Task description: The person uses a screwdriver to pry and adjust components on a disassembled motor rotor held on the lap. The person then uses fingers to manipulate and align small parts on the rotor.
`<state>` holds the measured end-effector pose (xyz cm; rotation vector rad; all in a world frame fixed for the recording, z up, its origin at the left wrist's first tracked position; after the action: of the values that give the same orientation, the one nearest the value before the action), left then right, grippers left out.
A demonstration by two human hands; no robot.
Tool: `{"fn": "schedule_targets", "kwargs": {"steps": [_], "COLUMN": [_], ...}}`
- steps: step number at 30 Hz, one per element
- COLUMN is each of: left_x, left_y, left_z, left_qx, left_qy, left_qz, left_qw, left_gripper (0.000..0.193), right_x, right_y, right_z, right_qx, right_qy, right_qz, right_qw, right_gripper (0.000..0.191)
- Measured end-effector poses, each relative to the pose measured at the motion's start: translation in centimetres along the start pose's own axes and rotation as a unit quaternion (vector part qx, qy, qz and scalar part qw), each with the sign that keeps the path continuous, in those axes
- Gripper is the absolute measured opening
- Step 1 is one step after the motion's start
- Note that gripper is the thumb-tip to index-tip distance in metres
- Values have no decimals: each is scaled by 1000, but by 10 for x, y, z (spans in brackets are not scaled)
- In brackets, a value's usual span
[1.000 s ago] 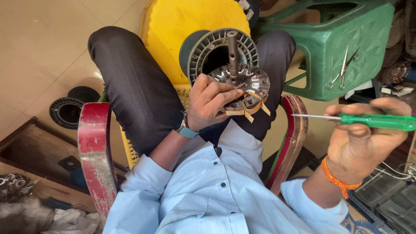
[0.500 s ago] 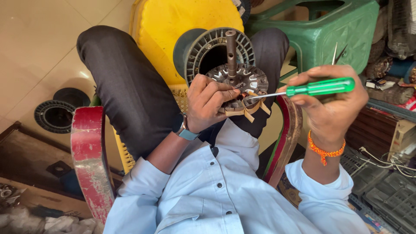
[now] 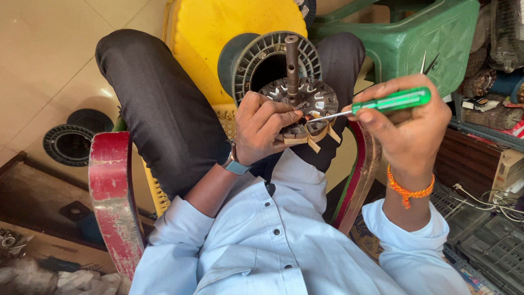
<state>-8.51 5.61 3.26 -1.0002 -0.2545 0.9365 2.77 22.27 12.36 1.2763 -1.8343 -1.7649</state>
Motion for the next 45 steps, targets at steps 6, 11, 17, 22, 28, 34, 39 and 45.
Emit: {"fn": "schedule_targets", "kwargs": {"steps": [6, 11, 17, 22, 28, 34, 39, 45], "left_x": [-1, -2, -2, -2, -2, -2, -1, 2], "left_y": [1, 1, -3, -3, -4, -6, -5, -7], "left_z": [1, 1, 0, -2, -2, 0, 0, 0], "left_qx": [-11, -5, 2, 2, 8, 14, -2, 5], "left_qy": [-1, -5, -8, -6, -4, -7, -15, -19], "left_qz": [-3, 1, -6, 0, -4, 1, 5, 10], "left_qw": [1000, 1000, 1000, 1000, 1000, 1000, 1000, 1000], "left_gripper": [40, 40, 40, 37, 38, 39, 36, 39], "right_x": [30, 14, -13, -12, -9, -12, -14, -10], "right_y": [45, 41, -2, -28, -33, -40, -33, -34], "right_z": [-36, -45, -27, -10, -3, -2, -24, -57], "right_qx": [-255, -316, -68, 4, 34, 53, -37, -164], "right_qy": [21, -52, -43, -28, -18, -12, -34, -171], "right_qz": [-189, -102, 72, 147, 151, 135, 88, 47], "right_qw": [948, 942, 994, 989, 988, 989, 995, 970], "right_gripper": [32, 32, 44, 42, 35, 37, 42, 43]}}
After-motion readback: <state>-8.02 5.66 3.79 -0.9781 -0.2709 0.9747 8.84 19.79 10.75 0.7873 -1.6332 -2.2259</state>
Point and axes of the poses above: each hand's wrist, its own z-axis towards the middle knuckle, its own x-axis out of the palm, y = z × x, the point moved 9 cm from there along z, towards the middle knuckle, and after that the axes turned 1 degree about x, right-handed, at the moved point
